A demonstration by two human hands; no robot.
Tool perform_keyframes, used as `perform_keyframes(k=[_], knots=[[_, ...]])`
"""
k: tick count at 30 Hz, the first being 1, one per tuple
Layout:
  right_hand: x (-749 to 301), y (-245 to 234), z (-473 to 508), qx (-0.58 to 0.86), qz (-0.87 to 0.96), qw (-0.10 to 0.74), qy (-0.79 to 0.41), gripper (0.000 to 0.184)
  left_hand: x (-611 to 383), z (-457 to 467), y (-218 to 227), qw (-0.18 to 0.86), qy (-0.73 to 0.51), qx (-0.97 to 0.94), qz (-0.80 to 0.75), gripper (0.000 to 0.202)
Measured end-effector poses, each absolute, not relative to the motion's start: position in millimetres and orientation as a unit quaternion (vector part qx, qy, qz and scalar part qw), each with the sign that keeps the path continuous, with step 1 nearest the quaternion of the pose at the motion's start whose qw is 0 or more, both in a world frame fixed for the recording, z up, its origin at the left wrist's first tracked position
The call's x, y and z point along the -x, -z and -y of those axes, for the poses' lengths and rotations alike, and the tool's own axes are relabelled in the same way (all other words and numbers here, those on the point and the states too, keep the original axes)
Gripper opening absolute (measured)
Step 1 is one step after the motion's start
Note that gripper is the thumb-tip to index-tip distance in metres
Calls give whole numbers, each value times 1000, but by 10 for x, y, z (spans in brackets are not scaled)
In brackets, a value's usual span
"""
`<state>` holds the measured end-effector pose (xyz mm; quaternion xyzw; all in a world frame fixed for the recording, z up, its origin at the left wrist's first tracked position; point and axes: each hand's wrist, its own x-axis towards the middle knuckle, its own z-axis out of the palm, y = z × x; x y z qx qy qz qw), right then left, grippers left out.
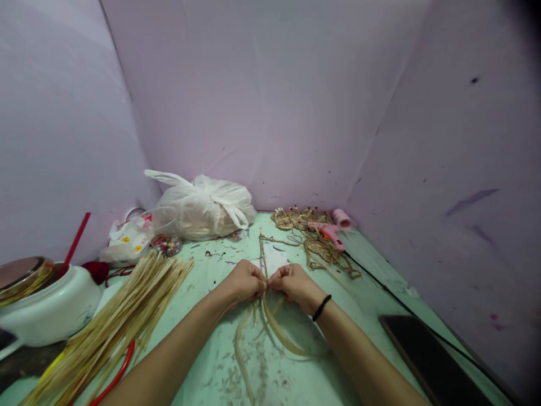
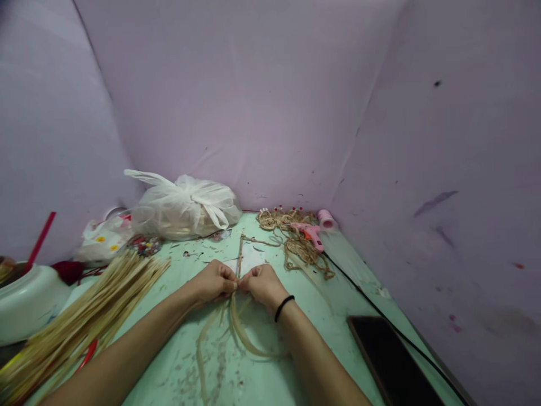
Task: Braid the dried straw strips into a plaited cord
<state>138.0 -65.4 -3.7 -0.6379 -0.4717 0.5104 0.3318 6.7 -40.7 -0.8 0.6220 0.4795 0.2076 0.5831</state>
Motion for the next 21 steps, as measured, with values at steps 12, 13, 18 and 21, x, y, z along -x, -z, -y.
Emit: perform_keyframes(k=[12,13,18,21], knots=[[-1365,179,652,597,471,355,-544,6,-68,521,-300,504,-107,-615,-596,9],[-1367,189,651,590,466,361,-552,5,-100,549,-305,518,-120,-602,-596,10],[-1383,165,660,592,410,367,-589,3,-194,632,-205,497,-157,-596,-611,15],[-1372,133,673,601,386,362,-599,4,-210,706,-128,434,-173,-638,-612,14]])
